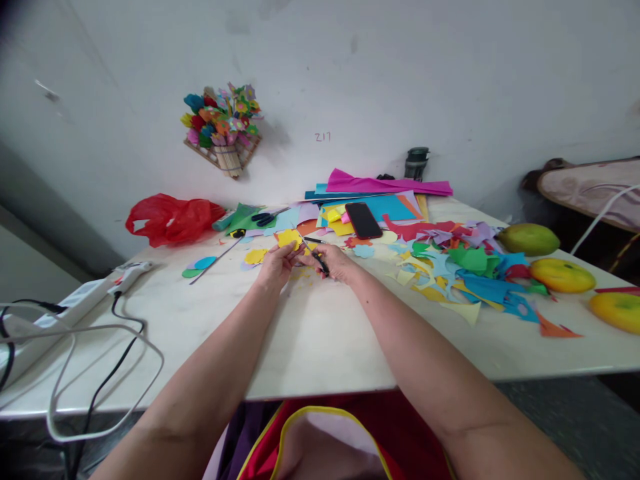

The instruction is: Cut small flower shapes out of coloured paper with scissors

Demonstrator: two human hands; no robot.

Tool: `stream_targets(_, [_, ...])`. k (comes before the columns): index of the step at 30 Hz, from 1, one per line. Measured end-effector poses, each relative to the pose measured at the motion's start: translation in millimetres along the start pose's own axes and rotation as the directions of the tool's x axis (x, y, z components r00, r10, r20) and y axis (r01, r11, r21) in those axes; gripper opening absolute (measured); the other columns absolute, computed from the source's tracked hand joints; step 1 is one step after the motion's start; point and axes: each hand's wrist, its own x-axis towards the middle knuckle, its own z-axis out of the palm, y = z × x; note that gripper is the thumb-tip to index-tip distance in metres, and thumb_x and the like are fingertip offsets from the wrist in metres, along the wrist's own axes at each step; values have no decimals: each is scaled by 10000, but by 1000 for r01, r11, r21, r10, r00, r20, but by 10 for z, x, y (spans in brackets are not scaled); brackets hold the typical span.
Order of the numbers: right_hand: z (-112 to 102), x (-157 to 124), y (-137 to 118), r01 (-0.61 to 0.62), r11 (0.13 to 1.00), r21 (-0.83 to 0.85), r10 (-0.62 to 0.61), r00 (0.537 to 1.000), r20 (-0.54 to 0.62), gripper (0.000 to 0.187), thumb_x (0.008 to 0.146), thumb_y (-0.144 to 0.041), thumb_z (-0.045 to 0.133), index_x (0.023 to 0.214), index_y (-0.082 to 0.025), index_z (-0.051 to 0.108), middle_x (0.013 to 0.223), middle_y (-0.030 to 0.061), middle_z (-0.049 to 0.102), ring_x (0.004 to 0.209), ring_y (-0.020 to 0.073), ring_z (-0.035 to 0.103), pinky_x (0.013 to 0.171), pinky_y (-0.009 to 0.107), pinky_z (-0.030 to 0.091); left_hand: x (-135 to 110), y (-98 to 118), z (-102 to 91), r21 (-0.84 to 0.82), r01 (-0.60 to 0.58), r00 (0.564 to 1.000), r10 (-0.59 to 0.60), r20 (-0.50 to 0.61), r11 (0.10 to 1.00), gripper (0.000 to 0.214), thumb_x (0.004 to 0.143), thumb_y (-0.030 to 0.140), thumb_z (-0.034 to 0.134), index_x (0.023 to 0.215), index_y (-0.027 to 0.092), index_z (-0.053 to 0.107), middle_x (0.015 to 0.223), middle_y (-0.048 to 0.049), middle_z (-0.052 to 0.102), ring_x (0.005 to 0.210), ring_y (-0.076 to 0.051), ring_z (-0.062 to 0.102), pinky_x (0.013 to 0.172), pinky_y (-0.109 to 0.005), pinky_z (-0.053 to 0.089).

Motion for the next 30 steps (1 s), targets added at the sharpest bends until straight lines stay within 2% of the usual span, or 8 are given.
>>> stream_targets(11, [4,16,-13,-21,996,82,19,1000,19,239,746,-236,728,668,-165,513,413,-82,467,313,44,391,308,150,294,3,20,-14,7,-24,1000,24,13,1000,94,712,65,669,800,94,654,802,-87,711,777,-202,717,755,-291,556])
stream_targets(18, [-40,0,5,0,998,69,-3,999,45,210,818,-287,659,717,-160,526,476,-45,539,326,49,448,274,145,214,-22,53,0,20,-16,1000,15,8,1000,91,720,58,656,800,100,656,781,-68,706,757,-194,718,727,-271,557])
stream_targets(24, [-57,7,38,45,996,71,-49,997,54,214,811,-309,667,739,-154,539,517,-32,566,352,51,480,282,146,230,-25,43,11,39,9,1000,-10,14,999,103,706,70,680,796,112,652,791,-73,710,764,-189,715,707,-260,552])
stream_targets(27, [-40,-4,25,54,996,67,-58,997,53,219,794,-316,682,747,-154,542,521,-33,563,356,55,484,280,149,224,-20,30,8,49,24,999,-25,22,999,90,700,76,681,775,112,647,719,-58,697,674,-153,696,656,-234,548])
stream_targets(30, [-23,-9,14,45,996,72,-48,998,47,235,764,-322,710,761,-149,551,514,-38,554,355,55,479,283,147,234,-7,14,-7,62,28,999,-30,27,998,112,678,90,713,692,117,605,561,-2,618,536,-107,638,609,-207,536])
